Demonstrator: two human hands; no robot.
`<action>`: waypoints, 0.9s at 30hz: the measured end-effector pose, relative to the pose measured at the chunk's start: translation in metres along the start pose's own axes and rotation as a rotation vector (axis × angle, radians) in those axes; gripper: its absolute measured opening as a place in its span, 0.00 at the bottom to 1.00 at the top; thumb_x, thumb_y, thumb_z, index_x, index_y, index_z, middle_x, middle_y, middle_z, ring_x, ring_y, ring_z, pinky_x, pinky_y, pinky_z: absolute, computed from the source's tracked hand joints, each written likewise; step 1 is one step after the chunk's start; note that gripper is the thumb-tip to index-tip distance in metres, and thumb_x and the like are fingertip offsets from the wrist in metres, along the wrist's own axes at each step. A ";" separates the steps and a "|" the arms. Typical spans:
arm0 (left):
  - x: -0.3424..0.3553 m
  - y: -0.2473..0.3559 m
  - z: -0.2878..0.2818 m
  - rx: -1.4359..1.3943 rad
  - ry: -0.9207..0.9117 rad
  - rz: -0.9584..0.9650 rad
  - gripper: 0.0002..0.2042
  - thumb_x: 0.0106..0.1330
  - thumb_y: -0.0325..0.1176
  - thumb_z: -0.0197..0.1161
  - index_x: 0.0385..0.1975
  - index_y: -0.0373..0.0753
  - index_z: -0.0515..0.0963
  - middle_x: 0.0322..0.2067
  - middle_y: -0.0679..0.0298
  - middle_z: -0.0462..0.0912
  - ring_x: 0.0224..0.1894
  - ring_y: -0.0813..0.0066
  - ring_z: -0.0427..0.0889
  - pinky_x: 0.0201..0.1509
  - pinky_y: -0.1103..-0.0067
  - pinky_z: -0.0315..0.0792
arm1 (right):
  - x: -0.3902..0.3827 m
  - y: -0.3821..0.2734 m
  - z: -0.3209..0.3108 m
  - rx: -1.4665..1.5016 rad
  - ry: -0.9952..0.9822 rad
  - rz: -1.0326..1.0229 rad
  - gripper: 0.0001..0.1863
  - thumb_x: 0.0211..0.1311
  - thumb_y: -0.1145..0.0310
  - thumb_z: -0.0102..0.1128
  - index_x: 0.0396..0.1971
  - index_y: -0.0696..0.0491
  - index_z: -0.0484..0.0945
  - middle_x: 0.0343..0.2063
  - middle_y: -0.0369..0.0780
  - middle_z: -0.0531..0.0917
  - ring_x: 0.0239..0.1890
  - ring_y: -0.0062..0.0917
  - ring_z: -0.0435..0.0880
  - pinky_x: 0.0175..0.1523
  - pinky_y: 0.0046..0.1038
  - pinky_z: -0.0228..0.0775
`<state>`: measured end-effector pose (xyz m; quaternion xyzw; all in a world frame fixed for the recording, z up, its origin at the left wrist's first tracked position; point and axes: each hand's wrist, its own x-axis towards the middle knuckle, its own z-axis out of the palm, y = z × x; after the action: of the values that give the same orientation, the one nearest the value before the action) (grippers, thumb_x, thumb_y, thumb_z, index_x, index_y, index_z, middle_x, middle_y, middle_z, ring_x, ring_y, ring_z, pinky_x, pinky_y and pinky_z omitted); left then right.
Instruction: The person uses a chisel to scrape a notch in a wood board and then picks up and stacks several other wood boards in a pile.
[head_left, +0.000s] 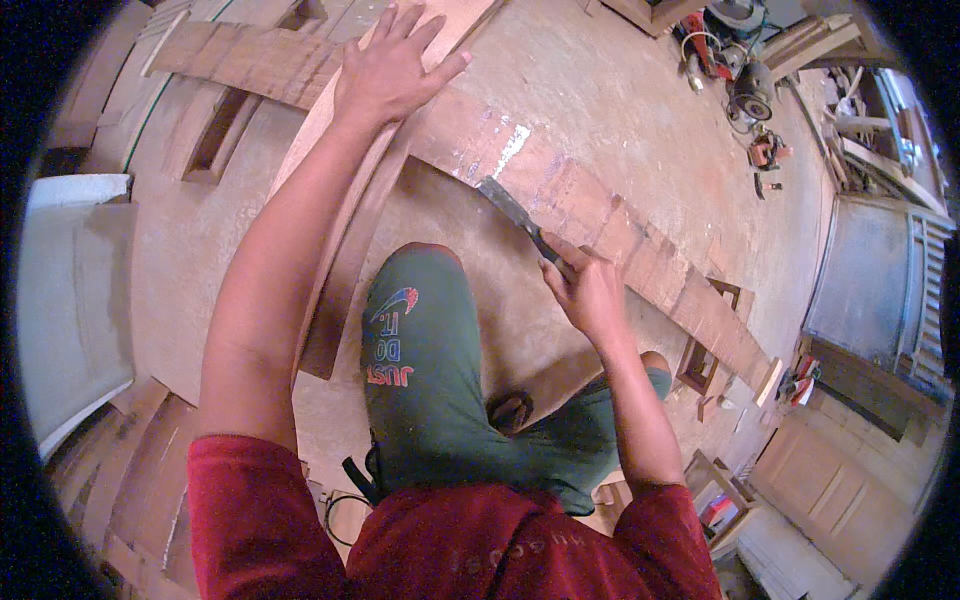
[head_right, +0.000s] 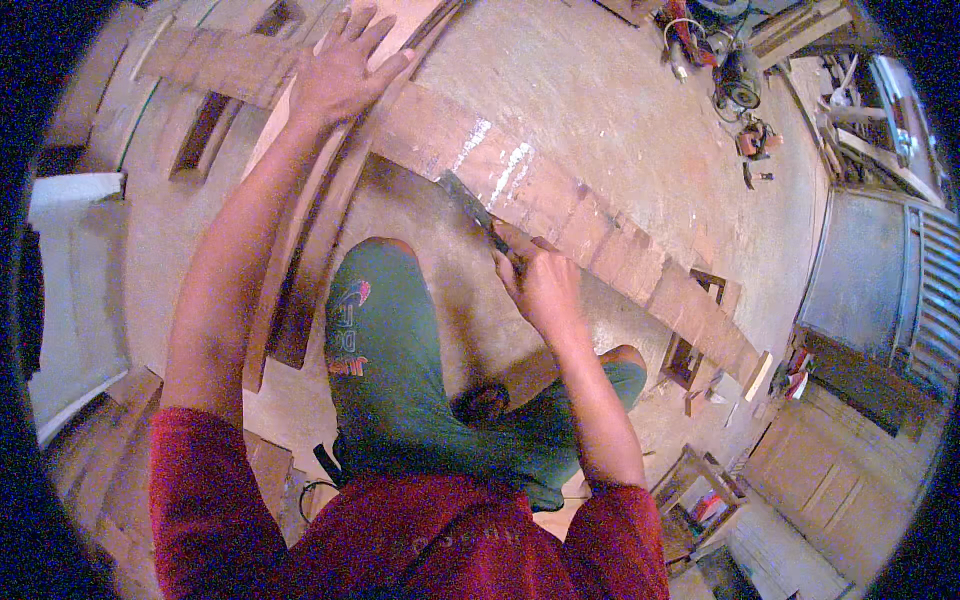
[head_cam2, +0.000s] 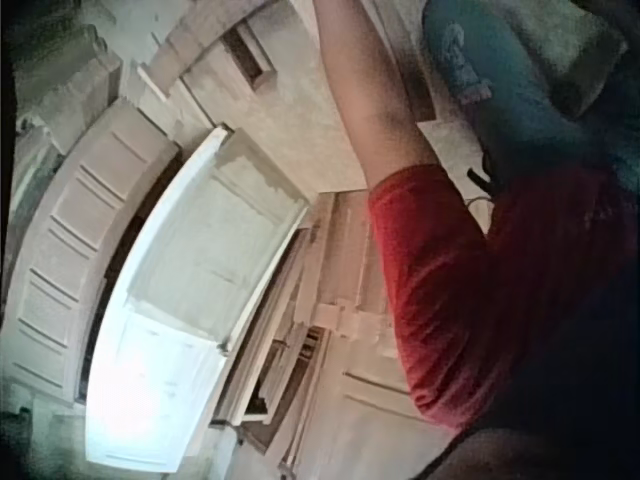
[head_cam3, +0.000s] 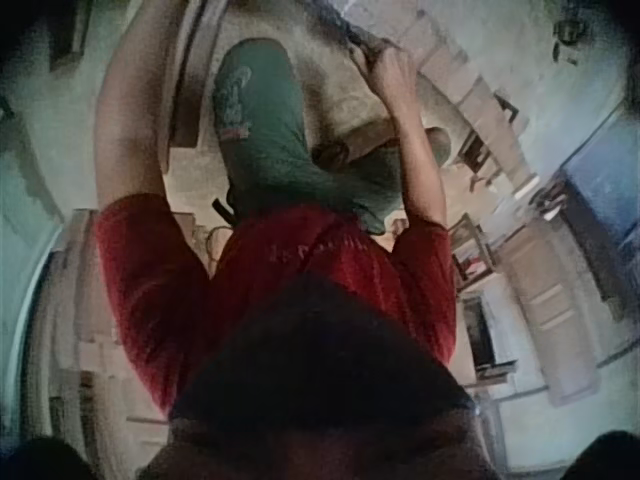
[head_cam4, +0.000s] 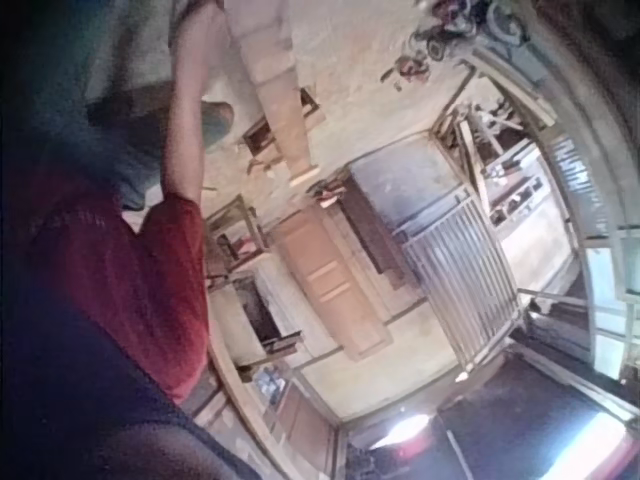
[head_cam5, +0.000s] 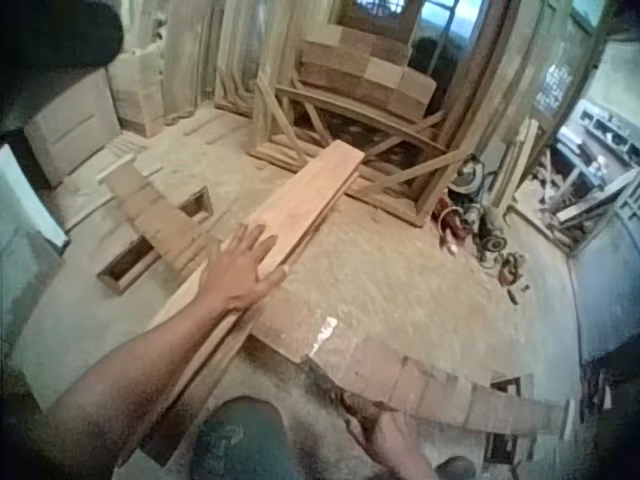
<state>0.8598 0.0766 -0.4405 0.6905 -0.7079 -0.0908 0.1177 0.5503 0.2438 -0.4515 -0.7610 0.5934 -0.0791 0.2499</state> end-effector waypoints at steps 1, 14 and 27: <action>-0.001 -0.002 0.003 -0.008 0.005 0.010 0.39 0.69 0.65 0.51 0.74 0.47 0.65 0.78 0.56 0.55 0.81 0.53 0.49 0.77 0.39 0.42 | 0.006 -0.007 0.003 -0.016 0.011 -0.021 0.22 0.62 0.62 0.68 0.56 0.49 0.84 0.33 0.54 0.85 0.38 0.51 0.86 0.44 0.45 0.78; 0.014 -0.008 0.039 0.070 0.164 0.080 0.40 0.67 0.72 0.49 0.74 0.54 0.66 0.78 0.65 0.57 0.80 0.60 0.51 0.74 0.42 0.53 | 0.052 -0.042 0.025 -0.049 0.058 -0.045 0.20 0.64 0.60 0.66 0.55 0.48 0.84 0.30 0.54 0.85 0.36 0.51 0.86 0.42 0.48 0.78; -0.006 0.024 0.024 0.425 0.369 0.227 0.28 0.75 0.57 0.51 0.63 0.43 0.76 0.72 0.57 0.69 0.77 0.55 0.60 0.76 0.43 0.52 | -0.233 0.072 -0.001 0.447 0.285 0.463 0.22 0.71 0.65 0.63 0.61 0.59 0.79 0.41 0.46 0.87 0.41 0.26 0.84 0.49 0.27 0.75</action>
<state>0.8296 0.0827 -0.4569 0.6212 -0.7501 0.2002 0.1067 0.4219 0.4509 -0.4439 -0.5141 0.7473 -0.2534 0.3363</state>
